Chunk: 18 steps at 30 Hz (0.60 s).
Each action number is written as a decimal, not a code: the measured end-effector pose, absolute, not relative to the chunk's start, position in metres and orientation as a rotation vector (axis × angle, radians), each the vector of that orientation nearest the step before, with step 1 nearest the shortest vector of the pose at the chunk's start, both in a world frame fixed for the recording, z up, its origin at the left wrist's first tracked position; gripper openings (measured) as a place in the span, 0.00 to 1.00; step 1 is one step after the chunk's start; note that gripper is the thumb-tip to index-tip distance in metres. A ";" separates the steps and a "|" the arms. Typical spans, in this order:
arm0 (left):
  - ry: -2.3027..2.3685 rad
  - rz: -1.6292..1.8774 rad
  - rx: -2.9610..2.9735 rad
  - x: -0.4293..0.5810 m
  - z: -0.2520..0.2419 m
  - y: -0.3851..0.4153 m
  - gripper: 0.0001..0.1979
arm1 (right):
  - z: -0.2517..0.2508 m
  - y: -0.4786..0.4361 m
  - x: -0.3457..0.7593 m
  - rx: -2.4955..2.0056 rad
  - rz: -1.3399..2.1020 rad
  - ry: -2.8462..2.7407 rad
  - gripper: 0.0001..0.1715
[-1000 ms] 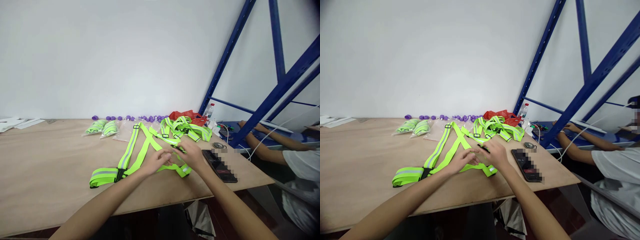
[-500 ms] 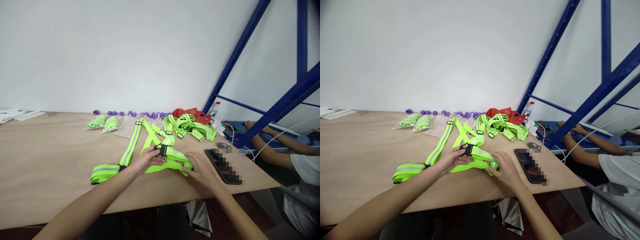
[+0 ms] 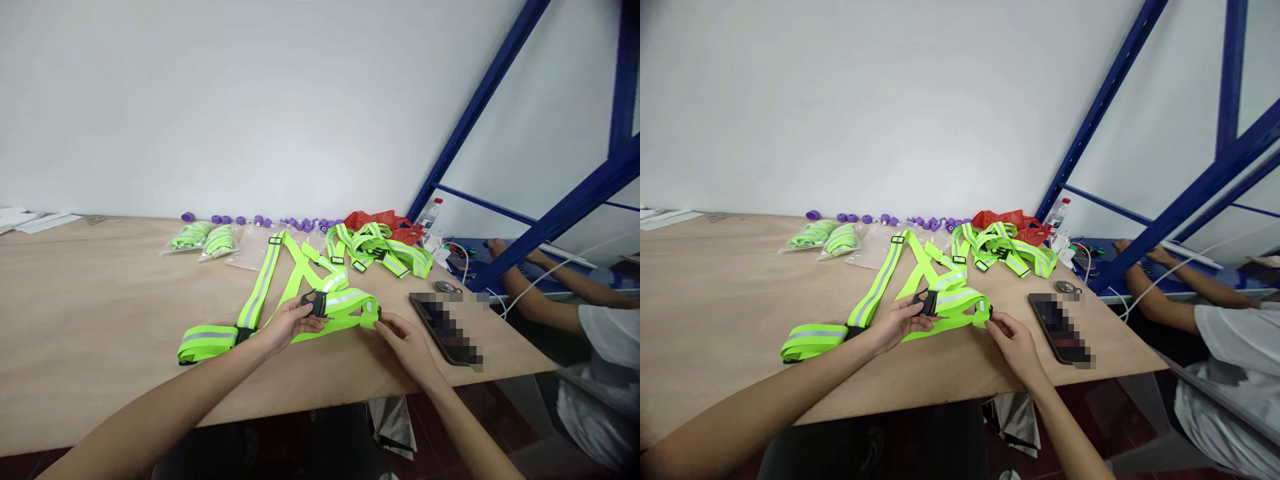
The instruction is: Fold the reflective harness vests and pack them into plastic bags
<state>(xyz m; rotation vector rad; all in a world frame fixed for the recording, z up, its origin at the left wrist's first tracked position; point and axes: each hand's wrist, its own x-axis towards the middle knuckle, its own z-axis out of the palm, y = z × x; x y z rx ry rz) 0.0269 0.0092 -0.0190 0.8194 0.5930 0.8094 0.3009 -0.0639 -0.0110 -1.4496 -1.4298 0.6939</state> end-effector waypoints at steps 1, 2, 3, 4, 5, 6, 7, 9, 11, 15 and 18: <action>0.590 0.814 0.819 0.027 -0.019 0.009 0.25 | -0.011 -0.064 0.298 -1.456 0.744 -1.382 0.25; 0.584 0.820 0.818 0.027 -0.019 0.008 0.26 | -0.011 -0.063 0.296 -1.458 0.798 -1.317 0.26; 0.575 0.826 0.818 0.027 -0.019 0.008 0.26 | -0.012 -0.063 0.294 -1.444 0.851 -1.231 0.27; 0.567 0.832 0.816 0.027 -0.019 0.007 0.26 | -0.013 -0.062 0.293 -1.413 0.900 -1.135 0.28; 0.562 0.838 0.814 0.027 -0.019 0.007 0.27 | -0.014 -0.061 0.293 -1.367 0.944 -1.043 0.28; 0.561 0.844 0.810 0.027 -0.019 0.006 0.26 | -0.014 -0.060 0.293 -1.317 0.981 -0.972 0.28; 0.564 0.849 0.804 0.027 -0.019 0.006 0.26 | -0.015 -0.058 0.294 -1.270 1.012 -0.930 0.28; 0.583 0.861 0.785 0.027 -0.018 0.006 0.24 | -0.016 -0.055 0.299 -1.219 1.047 -0.949 0.28; 0.616 0.870 0.758 0.027 -0.015 0.007 0.23 | -0.015 -0.052 0.305 -1.239 0.994 -1.085 0.26; 0.695 0.861 0.730 0.020 -0.011 0.008 0.19 | -0.009 -0.054 0.315 -1.363 0.661 -1.489 0.18; 0.718 0.855 0.750 0.012 -0.011 0.006 0.16 | -0.004 -0.059 0.315 -1.374 0.471 -1.808 0.14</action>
